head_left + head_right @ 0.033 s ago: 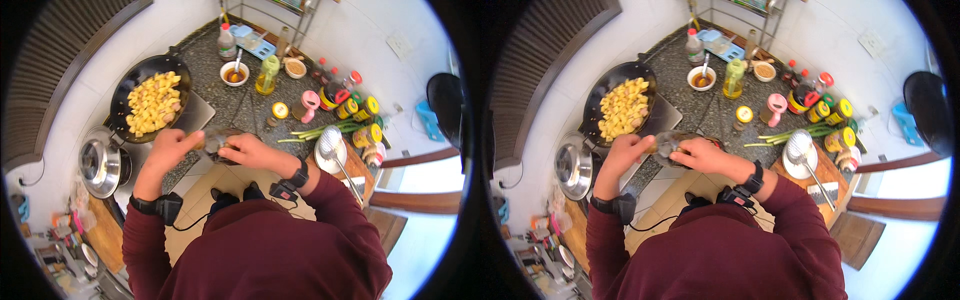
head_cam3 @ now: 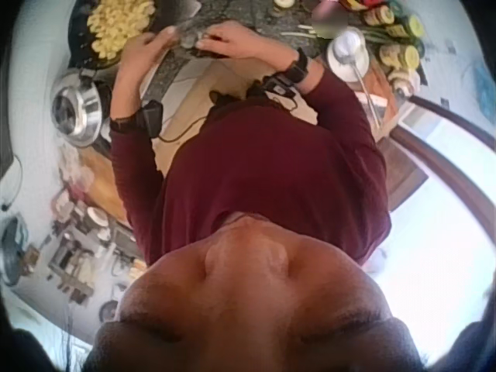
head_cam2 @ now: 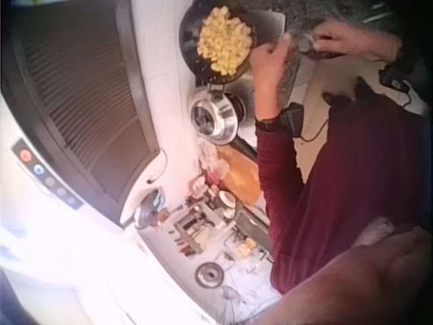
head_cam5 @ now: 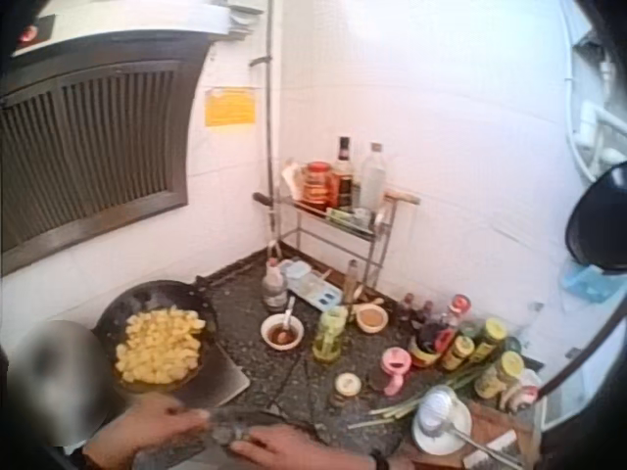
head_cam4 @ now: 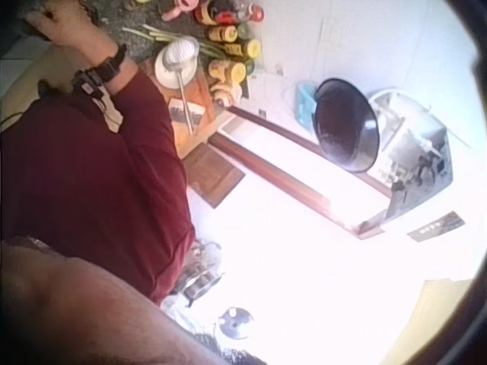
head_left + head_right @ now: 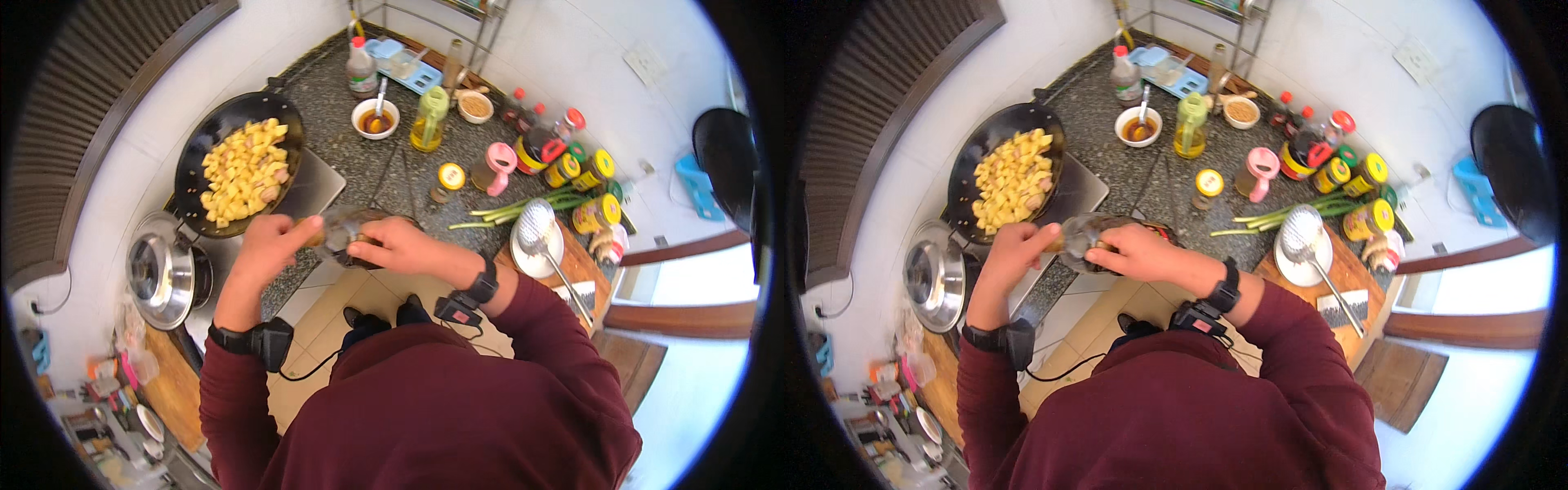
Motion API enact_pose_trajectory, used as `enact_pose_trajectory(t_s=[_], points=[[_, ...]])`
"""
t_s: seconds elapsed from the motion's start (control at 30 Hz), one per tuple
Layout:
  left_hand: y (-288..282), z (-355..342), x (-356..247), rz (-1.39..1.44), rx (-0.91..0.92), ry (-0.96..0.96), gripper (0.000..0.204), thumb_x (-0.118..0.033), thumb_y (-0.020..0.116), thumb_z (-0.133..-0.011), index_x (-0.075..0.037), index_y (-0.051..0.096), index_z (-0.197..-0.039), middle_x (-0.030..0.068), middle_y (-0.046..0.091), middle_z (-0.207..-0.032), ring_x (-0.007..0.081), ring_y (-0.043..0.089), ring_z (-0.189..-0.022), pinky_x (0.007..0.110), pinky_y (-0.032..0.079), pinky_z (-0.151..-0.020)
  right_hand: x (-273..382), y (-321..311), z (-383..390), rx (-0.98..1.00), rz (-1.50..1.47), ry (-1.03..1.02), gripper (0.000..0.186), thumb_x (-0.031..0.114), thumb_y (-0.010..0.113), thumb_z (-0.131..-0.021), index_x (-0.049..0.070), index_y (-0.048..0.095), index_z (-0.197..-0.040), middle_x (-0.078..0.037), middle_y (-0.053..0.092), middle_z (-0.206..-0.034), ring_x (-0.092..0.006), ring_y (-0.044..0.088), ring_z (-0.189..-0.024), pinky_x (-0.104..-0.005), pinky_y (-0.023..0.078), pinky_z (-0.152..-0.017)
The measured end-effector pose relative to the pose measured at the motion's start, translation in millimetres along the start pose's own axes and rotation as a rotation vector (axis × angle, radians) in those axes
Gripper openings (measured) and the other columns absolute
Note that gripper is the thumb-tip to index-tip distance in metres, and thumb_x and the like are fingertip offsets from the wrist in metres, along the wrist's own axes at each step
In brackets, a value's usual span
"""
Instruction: The person adds diced potatoes to a wok containing meat and stirs the mixture with a slotted spoon. They then pour a liquid seasoning from a bottle into the wok and continue stirring the contents.
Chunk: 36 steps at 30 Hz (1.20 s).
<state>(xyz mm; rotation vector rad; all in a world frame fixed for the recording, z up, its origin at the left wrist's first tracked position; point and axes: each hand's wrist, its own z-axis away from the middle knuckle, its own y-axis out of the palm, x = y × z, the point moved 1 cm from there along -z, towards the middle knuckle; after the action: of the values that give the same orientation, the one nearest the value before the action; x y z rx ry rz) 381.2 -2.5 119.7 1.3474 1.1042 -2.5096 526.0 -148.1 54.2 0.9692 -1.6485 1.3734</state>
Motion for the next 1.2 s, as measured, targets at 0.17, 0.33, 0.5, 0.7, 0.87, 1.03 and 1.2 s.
enact_pose_trajectory(t_s=[0.17,0.33,0.5,0.7,0.87,1.03,1.2], points=[[4,-4,20,0.182,-0.097,0.024,0.047,-0.037,0.066,-0.073,-0.005,0.043,-0.046,-0.0022,0.037,-0.044,0.006,0.034,-0.039,0.022,0.025,-0.036,-2,13,-7,-0.022,-0.054,-0.046,0.038,0.034,0.052,-0.083,-0.001,0.055,-0.068,-0.015,0.051,-0.056,-0.0267,0.05,-0.05,-0.036,0.039,-0.049],[5,-9,19,0.245,-0.159,0.028,0.042,-0.028,0.066,-0.073,-0.008,0.042,-0.046,-0.0027,0.037,-0.043,0.0055,0.032,-0.037,0.022,0.023,-0.036,-5,20,-4,-0.061,-0.056,-0.046,0.039,0.035,0.052,-0.083,0.0,0.054,-0.065,-0.015,0.051,-0.055,-0.0281,0.048,-0.049,-0.0371,0.039,-0.049],[7,-16,12,0.169,-0.147,0.041,0.044,-0.034,0.062,-0.077,-0.007,0.043,-0.049,-0.0017,0.037,-0.043,0.007,0.034,-0.036,0.022,0.025,-0.036,-11,19,0,-0.112,-0.018,-0.008,0.041,0.037,0.052,-0.083,0.001,0.054,-0.063,-0.015,0.052,-0.056,-0.03,0.051,-0.051,-0.0378,0.039,-0.049],[1,-22,1,0.477,-0.049,0.064,0.042,-0.038,0.052,-0.084,-0.005,0.049,-0.058,-0.0018,0.035,-0.045,0.0085,0.033,-0.038,0.022,0.027,-0.038,-15,14,0,-0.06,0.033,0.035,0.043,0.038,0.052,-0.083,0.0,0.055,-0.065,-0.016,0.052,-0.056,-0.0298,0.052,-0.052,-0.0374,0.04,-0.05],[-1,-22,-4,0.555,0.024,0.112,0.036,-0.033,0.052,-0.085,-0.001,0.053,-0.07,-0.0008,0.038,-0.047,0.0082,0.035,-0.042,0.021,0.029,-0.042,-16,15,4,-0.099,-0.023,0.106,0.045,0.039,0.051,-0.083,-0.003,0.054,-0.068,-0.016,0.051,-0.056,-0.0275,0.049,-0.051,-0.0365,0.04,-0.05],[-18,-16,24,0.761,-0.098,0.229,0.031,-0.026,0.048,-0.088,0.0,0.054,-0.073,-0.0005,0.039,-0.049,0.0082,0.038,-0.046,0.022,0.032,-0.046,-22,13,1,-0.114,-0.013,0.22,0.042,0.038,0.052,-0.085,-0.001,0.056,-0.068,-0.012,0.051,-0.055,-0.016,0.047,-0.05,-0.0327,0.04,-0.048],[-48,10,90,1.067,-0.343,0.175,0.029,-0.025,0.048,-0.089,-0.002,0.053,-0.071,-0.0004,0.038,-0.05,0.0086,0.037,-0.047,0.023,0.033,-0.047,-13,4,-17,-0.079,0.018,0.358,0.043,0.036,0.053,-0.085,-0.002,0.056,-0.065,-0.008,0.049,-0.052,-0.0123,0.044,-0.049,-0.0307,0.038,-0.047]])
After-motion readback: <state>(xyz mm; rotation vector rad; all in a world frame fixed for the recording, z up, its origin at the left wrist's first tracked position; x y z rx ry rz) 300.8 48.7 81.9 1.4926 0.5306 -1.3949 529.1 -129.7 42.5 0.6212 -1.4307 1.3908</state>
